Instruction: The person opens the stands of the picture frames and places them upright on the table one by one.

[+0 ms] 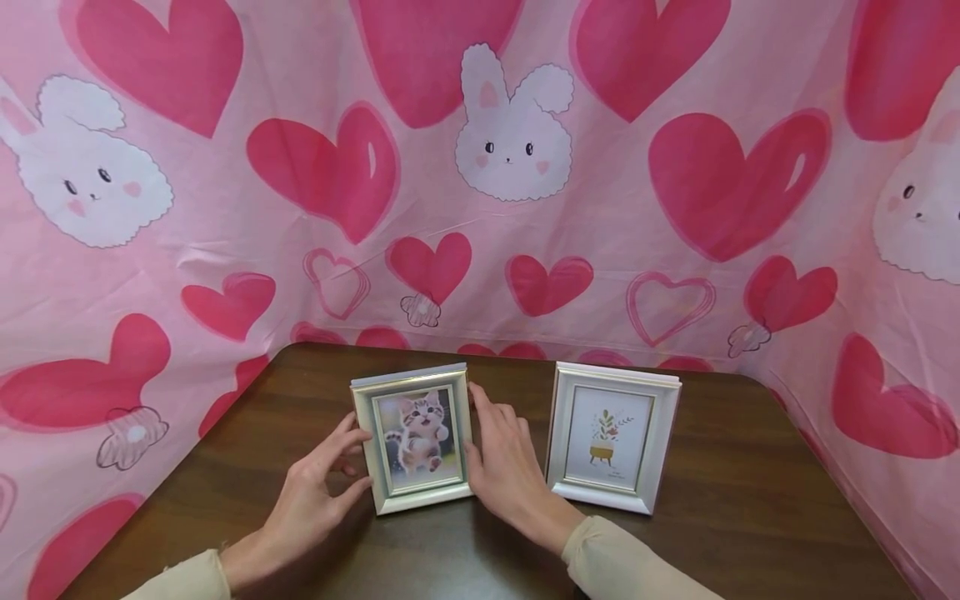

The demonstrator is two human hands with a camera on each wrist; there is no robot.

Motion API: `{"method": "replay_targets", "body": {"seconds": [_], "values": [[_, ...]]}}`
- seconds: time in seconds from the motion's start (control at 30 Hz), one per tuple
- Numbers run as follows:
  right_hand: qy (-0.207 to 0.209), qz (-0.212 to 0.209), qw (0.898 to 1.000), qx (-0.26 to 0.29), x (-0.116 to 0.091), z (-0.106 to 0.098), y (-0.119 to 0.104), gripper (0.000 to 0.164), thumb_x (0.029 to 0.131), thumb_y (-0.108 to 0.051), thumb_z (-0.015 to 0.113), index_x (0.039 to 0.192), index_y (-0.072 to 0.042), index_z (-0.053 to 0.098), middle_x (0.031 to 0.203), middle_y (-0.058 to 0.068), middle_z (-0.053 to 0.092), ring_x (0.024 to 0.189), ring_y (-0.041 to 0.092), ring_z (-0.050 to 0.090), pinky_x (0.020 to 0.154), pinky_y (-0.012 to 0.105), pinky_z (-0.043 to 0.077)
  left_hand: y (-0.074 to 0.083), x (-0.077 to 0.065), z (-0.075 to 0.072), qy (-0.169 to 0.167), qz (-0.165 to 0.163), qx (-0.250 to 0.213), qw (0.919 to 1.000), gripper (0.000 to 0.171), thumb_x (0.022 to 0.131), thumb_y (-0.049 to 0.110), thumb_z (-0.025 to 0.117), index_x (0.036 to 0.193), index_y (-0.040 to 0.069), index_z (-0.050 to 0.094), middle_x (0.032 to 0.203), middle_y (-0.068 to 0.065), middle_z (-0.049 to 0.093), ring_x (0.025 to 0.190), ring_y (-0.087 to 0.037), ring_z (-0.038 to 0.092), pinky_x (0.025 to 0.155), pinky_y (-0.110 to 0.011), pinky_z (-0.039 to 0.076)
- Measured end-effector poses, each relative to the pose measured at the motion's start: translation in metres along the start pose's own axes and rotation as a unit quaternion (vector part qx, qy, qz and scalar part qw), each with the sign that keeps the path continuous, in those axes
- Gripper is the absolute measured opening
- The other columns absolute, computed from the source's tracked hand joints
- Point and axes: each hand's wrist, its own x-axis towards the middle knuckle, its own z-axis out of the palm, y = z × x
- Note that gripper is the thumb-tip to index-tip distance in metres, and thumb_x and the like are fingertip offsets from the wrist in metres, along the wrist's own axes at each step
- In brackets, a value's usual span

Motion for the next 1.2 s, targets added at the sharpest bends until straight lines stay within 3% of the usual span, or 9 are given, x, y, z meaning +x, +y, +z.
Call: {"method": "replay_targets", "body": {"seconds": [0.47,0.7,0.87,1.2], "values": [[0.007,-0.013,1.000,-0.022,0.0028,0.0006,0.0026,0.078,0.087,-0.005,0.083,0.153,-0.004,0.043,0.116,0.011,0.068,0.110,0.029,0.061,0.092,0.051,0.045,0.0037,-0.0025,0.0012,0.003,-0.006,-0.006,1.0000,0.081,0.062,-0.018,0.093,0.131,0.014,0.066,0.155,-0.018,0.052,0.094,-0.016,0.073,0.069,-0.021,0.058],[0.012,-0.026,0.999,-0.035,0.0028,0.0007,0.0037,0.077,0.087,-0.006,0.084,0.153,-0.002,0.043,0.117,0.012,0.068,0.111,0.029,0.061,0.093,0.051,0.045,0.0038,-0.0025,0.0002,-0.002,-0.003,-0.011,0.9999,0.079,0.064,-0.017,0.093,0.132,0.012,0.066,0.156,-0.019,0.051,0.094,-0.018,0.073,0.069,-0.020,0.057],[0.014,-0.037,0.998,-0.045,0.0033,0.0012,0.0038,0.077,0.087,-0.006,0.082,0.153,-0.002,0.043,0.118,0.010,0.067,0.111,0.029,0.061,0.092,0.049,0.045,0.0060,-0.0036,-0.0019,-0.011,-0.018,-0.013,0.9997,0.077,0.067,-0.015,0.093,0.133,0.012,0.065,0.158,-0.020,0.048,0.092,-0.022,0.072,0.068,-0.026,0.060],[0.014,-0.049,0.998,-0.047,0.0033,0.0004,0.0058,0.076,0.088,-0.006,0.081,0.153,-0.001,0.042,0.120,0.011,0.067,0.113,0.029,0.061,0.094,0.050,0.045,0.0101,-0.0049,-0.0035,-0.022,-0.034,0.004,0.9992,0.075,0.069,-0.010,0.094,0.134,0.014,0.064,0.159,-0.018,0.048,0.081,-0.009,0.067,0.064,-0.028,0.060]]}}
